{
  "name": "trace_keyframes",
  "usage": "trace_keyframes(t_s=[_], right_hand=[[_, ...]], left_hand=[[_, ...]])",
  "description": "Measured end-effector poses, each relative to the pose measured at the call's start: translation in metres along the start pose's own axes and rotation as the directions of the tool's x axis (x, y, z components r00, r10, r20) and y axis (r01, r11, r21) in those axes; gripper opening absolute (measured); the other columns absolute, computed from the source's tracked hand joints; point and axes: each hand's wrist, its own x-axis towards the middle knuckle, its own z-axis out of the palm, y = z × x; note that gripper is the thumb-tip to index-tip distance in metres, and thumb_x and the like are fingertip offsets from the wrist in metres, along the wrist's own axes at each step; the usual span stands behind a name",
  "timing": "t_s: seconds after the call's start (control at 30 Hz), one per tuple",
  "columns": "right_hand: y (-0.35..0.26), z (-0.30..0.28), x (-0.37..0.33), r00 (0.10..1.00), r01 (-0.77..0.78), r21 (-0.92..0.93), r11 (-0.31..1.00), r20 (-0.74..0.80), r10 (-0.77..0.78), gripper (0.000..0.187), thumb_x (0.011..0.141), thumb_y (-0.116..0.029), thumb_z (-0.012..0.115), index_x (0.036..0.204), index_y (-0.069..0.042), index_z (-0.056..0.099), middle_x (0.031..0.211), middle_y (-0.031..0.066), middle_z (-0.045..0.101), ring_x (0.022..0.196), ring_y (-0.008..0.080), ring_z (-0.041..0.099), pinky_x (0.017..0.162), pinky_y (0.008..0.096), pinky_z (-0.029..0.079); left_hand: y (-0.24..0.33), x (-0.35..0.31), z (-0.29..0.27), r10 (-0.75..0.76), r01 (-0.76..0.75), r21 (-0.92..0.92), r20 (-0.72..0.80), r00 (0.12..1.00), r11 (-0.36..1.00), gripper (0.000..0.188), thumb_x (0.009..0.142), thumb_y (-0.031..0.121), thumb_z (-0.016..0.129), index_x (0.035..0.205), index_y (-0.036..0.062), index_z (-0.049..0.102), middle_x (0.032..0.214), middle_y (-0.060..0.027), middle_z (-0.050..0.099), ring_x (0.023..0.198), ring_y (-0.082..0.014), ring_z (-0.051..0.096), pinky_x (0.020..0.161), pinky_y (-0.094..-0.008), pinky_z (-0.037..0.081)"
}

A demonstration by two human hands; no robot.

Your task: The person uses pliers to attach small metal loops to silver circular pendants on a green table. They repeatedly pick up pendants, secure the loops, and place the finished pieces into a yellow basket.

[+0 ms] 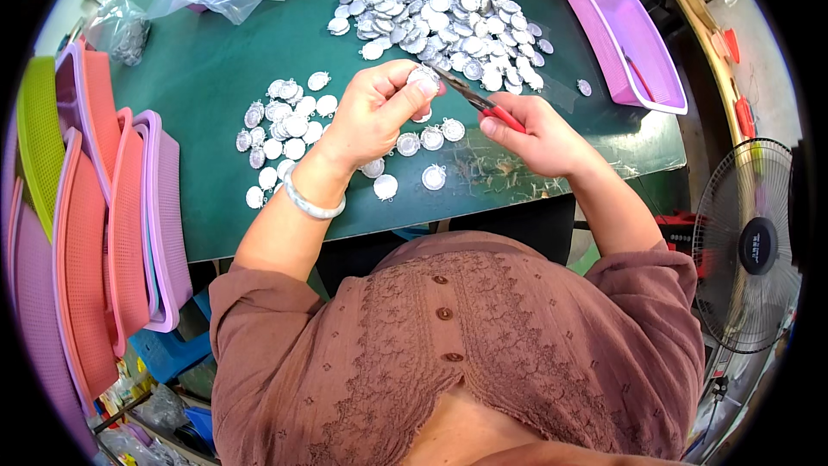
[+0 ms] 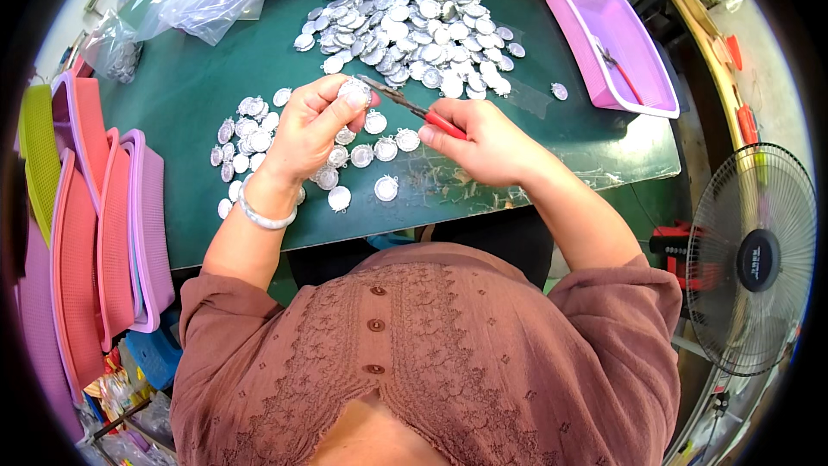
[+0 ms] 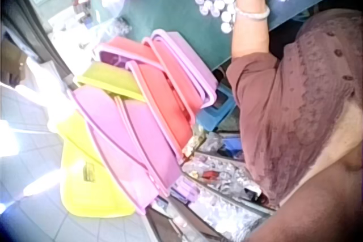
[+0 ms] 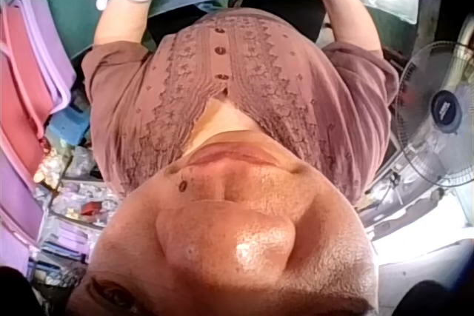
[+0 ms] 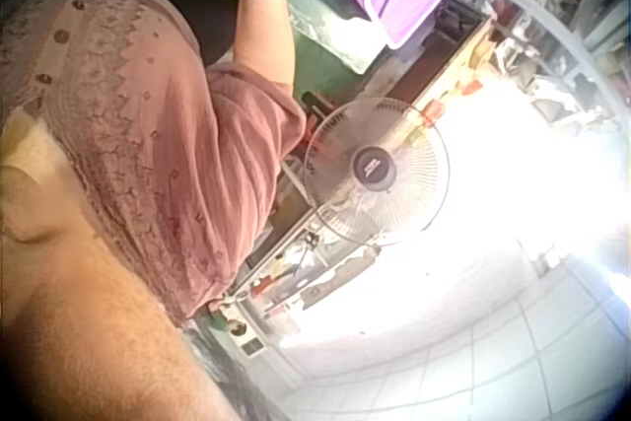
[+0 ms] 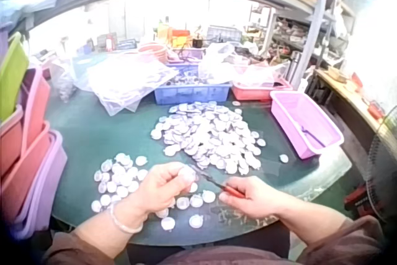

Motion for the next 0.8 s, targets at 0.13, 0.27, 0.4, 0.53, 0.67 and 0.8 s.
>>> trace_keyframes(t_s=[0.13, 0.27, 0.4, 0.53, 0.67, 0.8], right_hand=[[0.006, -0.004, 0.001, 0.999, 0.022, 0.018, 1.0, 0.035, -0.022, 0.028, 0.091, -0.028, 0.059, 0.081, -0.001, 0.055, 0.06, 0.0015, 0.044, 0.059, 0.0109, 0.041, 0.056, 0.0302, 0.039], [0.006, -0.005, 0.002, 0.999, 0.03, 0.002, 1.0, 0.02, -0.03, 0.029, 0.09, -0.029, 0.061, 0.085, -0.001, 0.057, 0.063, 0.0019, 0.046, 0.063, 0.0117, 0.043, 0.058, 0.0305, 0.04], [0.009, -0.006, -0.001, 0.995, 0.047, 0.013, 0.999, -0.091, -0.046, 0.032, 0.088, -0.031, 0.063, 0.095, 0.0, 0.059, 0.072, 0.0045, 0.052, 0.069, 0.013, 0.047, 0.063, 0.0298, 0.042], [0.014, -0.02, -0.01, 0.987, -0.123, 0.011, 0.992, -0.106, 0.123, 0.041, 0.085, -0.032, 0.066, 0.107, 0.001, 0.059, 0.081, 0.0087, 0.058, 0.075, 0.0153, 0.053, 0.069, 0.03, 0.045], [0.028, -0.024, -0.023, 0.982, -0.039, -0.278, 0.96, -0.189, -0.014, 0.046, 0.081, -0.03, 0.069, 0.112, 0.001, 0.057, 0.094, 0.0161, 0.059, 0.083, 0.0274, 0.058, 0.076, 0.0361, 0.047], [0.045, -0.034, -0.039, 0.987, -0.036, -0.634, 0.773, -0.145, -0.073, 0.061, 0.074, -0.03, 0.074, 0.122, -0.001, 0.051, 0.103, 0.0152, 0.055, 0.105, 0.0338, 0.051, 0.094, 0.0414, 0.039]], left_hand=[[-0.002, -0.001, 0.0, -0.002, 0.002, 0.001, 0.007, 1.0, 1.0, 0.022, 0.093, 0.019, 0.056, 0.094, -0.0013, 0.065, 0.07, 0.0004, 0.056, 0.066, -0.0075, 0.049, 0.063, -0.0223, 0.04], [-0.005, 0.001, -0.001, 0.011, -0.01, 0.025, -0.005, 1.0, 1.0, 0.023, 0.093, 0.02, 0.057, 0.095, -0.0012, 0.065, 0.07, 0.0003, 0.057, 0.067, -0.0076, 0.05, 0.064, -0.0224, 0.041], [-0.009, 0.004, -0.002, -0.103, 0.092, -0.127, -0.085, 0.991, 0.988, 0.022, 0.093, 0.019, 0.057, 0.098, -0.0008, 0.066, 0.072, 0.0009, 0.058, 0.067, -0.0067, 0.051, 0.064, -0.0213, 0.043], [-0.002, 0.004, -0.002, -0.189, 0.162, -0.267, -0.078, 0.979, 0.95, 0.021, 0.094, 0.016, 0.056, 0.105, 0.0, 0.064, 0.073, 0.0015, 0.058, 0.068, -0.0055, 0.052, 0.064, -0.02, 0.044], [-0.002, 0.004, -0.002, -0.166, 0.149, -0.156, -0.102, 0.981, 0.976, 0.023, 0.093, 0.015, 0.056, 0.11, 0.0007, 0.061, 0.075, 0.0012, 0.059, 0.067, -0.0061, 0.053, 0.063, -0.0197, 0.044], [-0.008, 0.005, -0.009, -0.162, 0.184, 0.384, -0.088, 0.983, 0.905, 0.017, 0.091, 0.014, 0.055, 0.099, -0.0002, 0.061, 0.076, -0.0019, 0.061, 0.065, -0.0098, 0.053, 0.059, -0.0231, 0.043]])
